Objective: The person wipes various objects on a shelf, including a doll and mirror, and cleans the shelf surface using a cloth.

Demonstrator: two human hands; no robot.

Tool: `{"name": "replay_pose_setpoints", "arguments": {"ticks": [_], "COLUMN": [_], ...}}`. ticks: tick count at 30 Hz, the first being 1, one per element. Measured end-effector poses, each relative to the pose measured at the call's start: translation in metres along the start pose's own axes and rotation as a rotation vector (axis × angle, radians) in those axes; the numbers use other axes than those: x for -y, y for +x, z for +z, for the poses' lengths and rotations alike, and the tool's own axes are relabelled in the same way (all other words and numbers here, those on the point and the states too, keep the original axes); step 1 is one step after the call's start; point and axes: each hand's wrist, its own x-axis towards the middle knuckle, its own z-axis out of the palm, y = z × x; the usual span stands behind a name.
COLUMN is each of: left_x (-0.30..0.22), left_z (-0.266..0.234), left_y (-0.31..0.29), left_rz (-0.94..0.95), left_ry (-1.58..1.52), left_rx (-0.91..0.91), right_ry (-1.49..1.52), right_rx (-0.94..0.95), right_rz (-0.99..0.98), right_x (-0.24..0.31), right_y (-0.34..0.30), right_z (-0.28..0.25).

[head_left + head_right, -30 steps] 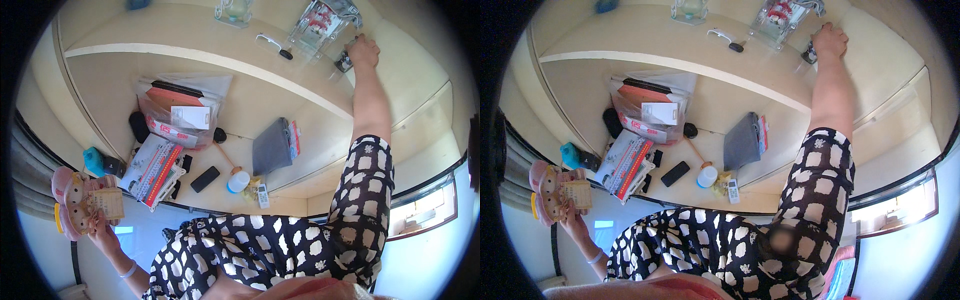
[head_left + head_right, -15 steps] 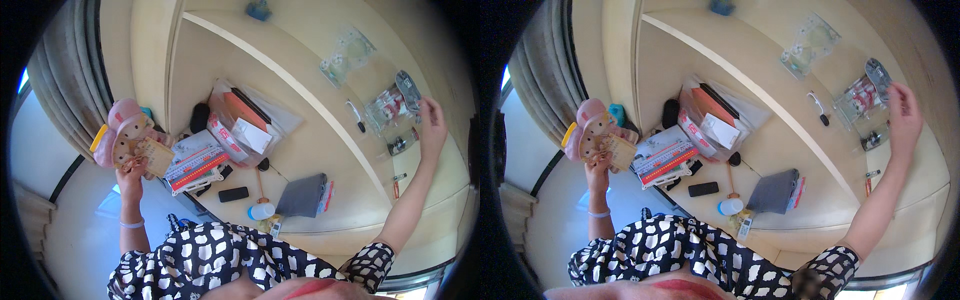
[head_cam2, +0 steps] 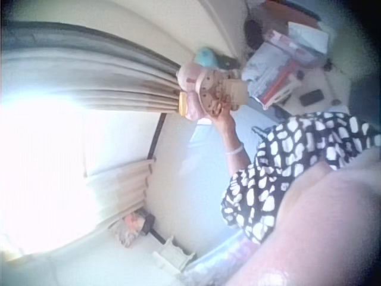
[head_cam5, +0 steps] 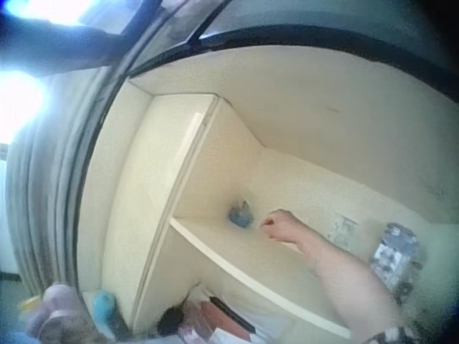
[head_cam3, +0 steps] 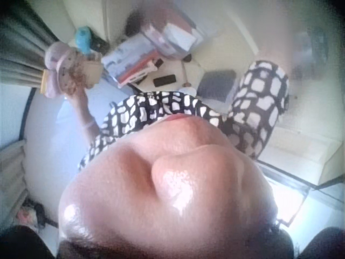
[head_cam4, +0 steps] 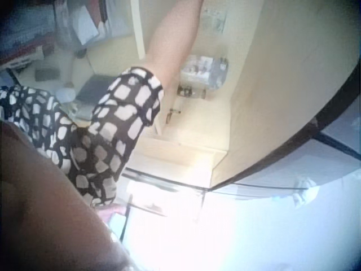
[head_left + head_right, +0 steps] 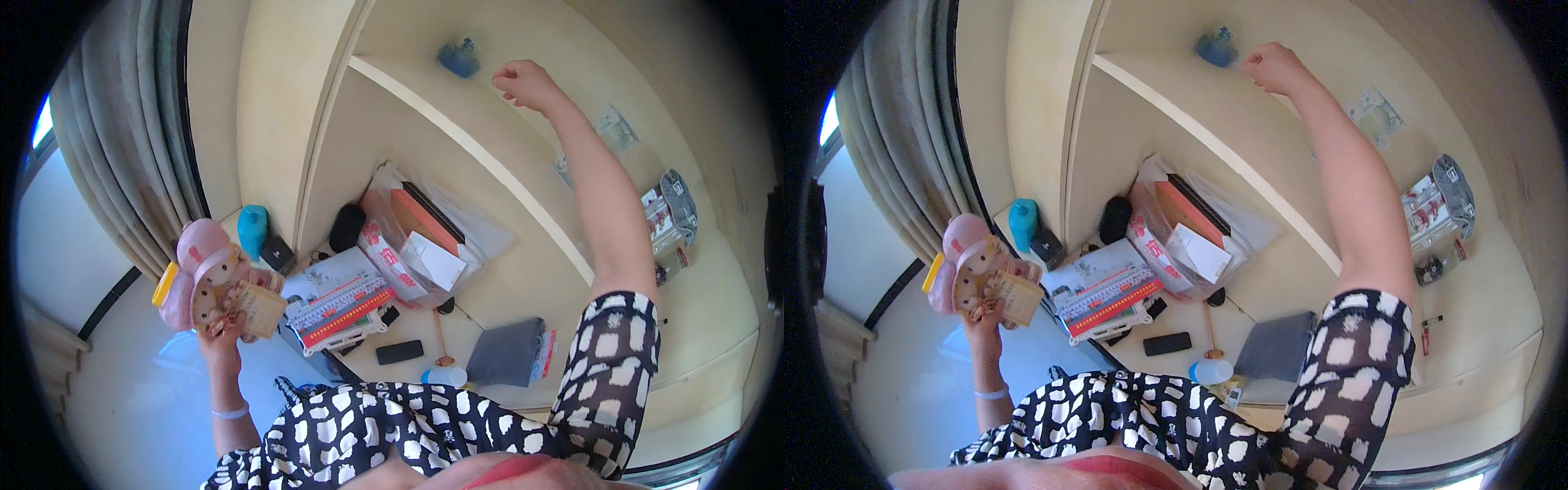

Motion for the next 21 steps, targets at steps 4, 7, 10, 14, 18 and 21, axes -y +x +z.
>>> {"name": "replay_pose_setpoints", "arguments": {"ticks": [4, 7, 10, 14, 18, 21], "left_x": [-0.001, -0.003, -0.004, -0.006, 0.007, -0.004], "left_z": [-0.025, -0.043, -0.052, -0.048, -0.044, -0.026], "left_y": [0.010, 0.020, 0.026, 0.035, 0.047, 0.043], "left_rz": [0.032, 0.026, 0.051, 0.001, 0.040, 0.030], "left_ry": [0.037, 0.110, 0.076, 0.090, 0.116, 0.052], "left_rx": [-0.098, -0.120, -0.168, -0.123, -0.056, -0.064], "right_ry": [-0.109, -0.241, -0.364, -0.404, -0.195, -0.125], "right_rx": [-0.094, -0.129, -0.092, -0.116, -0.093, -0.141], "right_rz": [-0.038, -0.121, -0.081, -0.053, -0.118, -0.237], "right_x": [-0.003, -0.004, -0.002, -0.012, -0.012, 0.030], "right_y": [0.059, 0.083, 0.098, 0.110, 0.101, 0.074], "right_z": [0.033, 0.045, 0.057, 0.058, 0.051, 0.059]}}
